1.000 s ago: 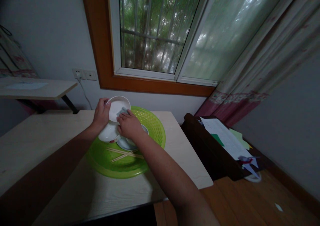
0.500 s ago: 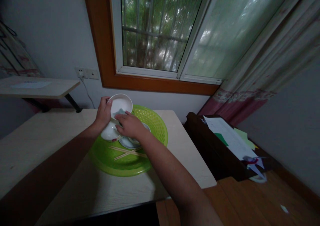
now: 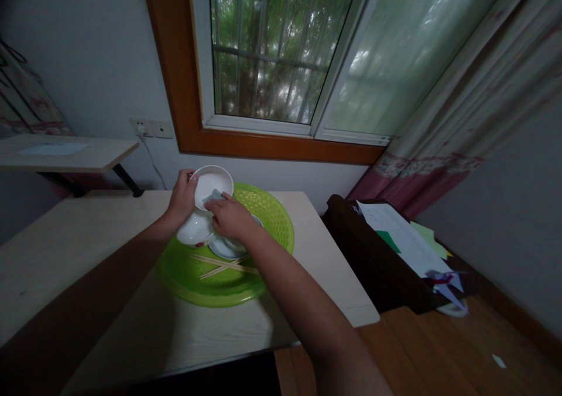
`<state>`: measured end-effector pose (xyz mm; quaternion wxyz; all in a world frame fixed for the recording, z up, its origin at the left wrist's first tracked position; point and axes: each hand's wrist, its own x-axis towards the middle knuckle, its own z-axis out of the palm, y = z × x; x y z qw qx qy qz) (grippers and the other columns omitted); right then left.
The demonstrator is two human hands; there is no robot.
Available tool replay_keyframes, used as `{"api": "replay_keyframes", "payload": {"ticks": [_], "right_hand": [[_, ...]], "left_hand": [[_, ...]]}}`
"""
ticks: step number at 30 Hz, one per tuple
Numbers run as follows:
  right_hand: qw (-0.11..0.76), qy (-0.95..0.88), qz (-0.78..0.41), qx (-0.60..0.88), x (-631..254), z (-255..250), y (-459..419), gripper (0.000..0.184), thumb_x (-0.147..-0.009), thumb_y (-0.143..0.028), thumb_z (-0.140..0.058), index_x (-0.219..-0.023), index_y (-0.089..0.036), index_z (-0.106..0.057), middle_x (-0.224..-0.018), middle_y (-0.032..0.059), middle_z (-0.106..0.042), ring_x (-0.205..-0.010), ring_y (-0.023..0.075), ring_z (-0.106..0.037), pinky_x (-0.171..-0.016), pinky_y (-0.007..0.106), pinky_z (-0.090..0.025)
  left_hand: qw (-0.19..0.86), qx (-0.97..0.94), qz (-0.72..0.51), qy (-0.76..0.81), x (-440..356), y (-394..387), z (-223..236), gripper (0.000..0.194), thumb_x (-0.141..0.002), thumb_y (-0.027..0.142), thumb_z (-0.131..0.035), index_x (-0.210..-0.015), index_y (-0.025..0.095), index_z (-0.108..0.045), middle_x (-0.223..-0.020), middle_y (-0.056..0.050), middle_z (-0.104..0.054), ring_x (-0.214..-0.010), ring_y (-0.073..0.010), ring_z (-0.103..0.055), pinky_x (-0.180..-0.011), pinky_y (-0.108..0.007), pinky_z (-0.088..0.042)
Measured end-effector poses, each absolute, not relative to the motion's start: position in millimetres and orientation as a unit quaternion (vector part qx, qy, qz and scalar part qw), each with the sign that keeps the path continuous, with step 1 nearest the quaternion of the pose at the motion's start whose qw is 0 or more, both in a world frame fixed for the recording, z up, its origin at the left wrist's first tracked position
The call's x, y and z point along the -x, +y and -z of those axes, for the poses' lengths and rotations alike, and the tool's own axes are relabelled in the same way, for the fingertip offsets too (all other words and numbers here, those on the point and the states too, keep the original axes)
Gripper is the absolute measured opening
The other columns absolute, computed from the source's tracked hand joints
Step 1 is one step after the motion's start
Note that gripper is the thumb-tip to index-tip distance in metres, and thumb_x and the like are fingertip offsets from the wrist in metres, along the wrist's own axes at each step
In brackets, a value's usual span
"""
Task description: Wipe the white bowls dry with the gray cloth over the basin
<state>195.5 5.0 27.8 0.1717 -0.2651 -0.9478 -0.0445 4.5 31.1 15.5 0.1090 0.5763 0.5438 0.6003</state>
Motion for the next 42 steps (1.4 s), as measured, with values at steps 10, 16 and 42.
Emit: {"api": "replay_keyframes", "payload": {"ticks": [10, 16, 42], "right_hand": [[0.224, -0.921, 0.137, 0.289, -200.8, -34.7, 16.3, 0.022, -0.100, -0.020, -0.058, -0.116, -0.019, -0.074, -0.121, 0.0088, -0.077, -0.125, 0.0235, -0.064, -0.130, 0.051, -0.021], [0.245, -0.913, 0.163, 0.281, -215.4, -37.6, 24.4, 0.015, -0.098, -0.020, -0.064, -0.102, -0.019, -0.078, -0.114, 0.0071, -0.079, -0.131, 0.0242, -0.060, -0.131, 0.054, -0.019], [0.173, -0.948, 0.100, 0.249, -194.4, -40.1, -7.1, 0.052, -0.086, -0.019, -0.060, -0.135, -0.003, -0.059, -0.132, 0.0194, -0.069, -0.126, 0.0276, -0.063, -0.128, 0.043, -0.025]], "left_hand": [[0.233, -0.514, -0.663, 0.492, -2.5, 39.8, -12.2, 0.038, -0.094, 0.053, -0.045, -0.119, 0.025, -0.052, -0.113, -0.007, -0.063, -0.103, -0.0221, -0.062, -0.091, -0.037, -0.051], [0.425, -0.464, -0.658, 0.413, -2.2, 39.8, -13.6, 0.047, -0.077, 0.046, -0.065, -0.118, 0.025, -0.056, -0.099, -0.004, -0.064, -0.082, -0.0208, -0.062, -0.064, -0.029, -0.050], [0.118, -0.580, -0.619, 0.517, 6.1, 31.7, -13.6, 0.026, -0.087, 0.029, -0.047, -0.111, 0.024, -0.054, -0.102, -0.007, -0.063, -0.095, -0.0247, -0.061, -0.090, -0.043, -0.051]]}}
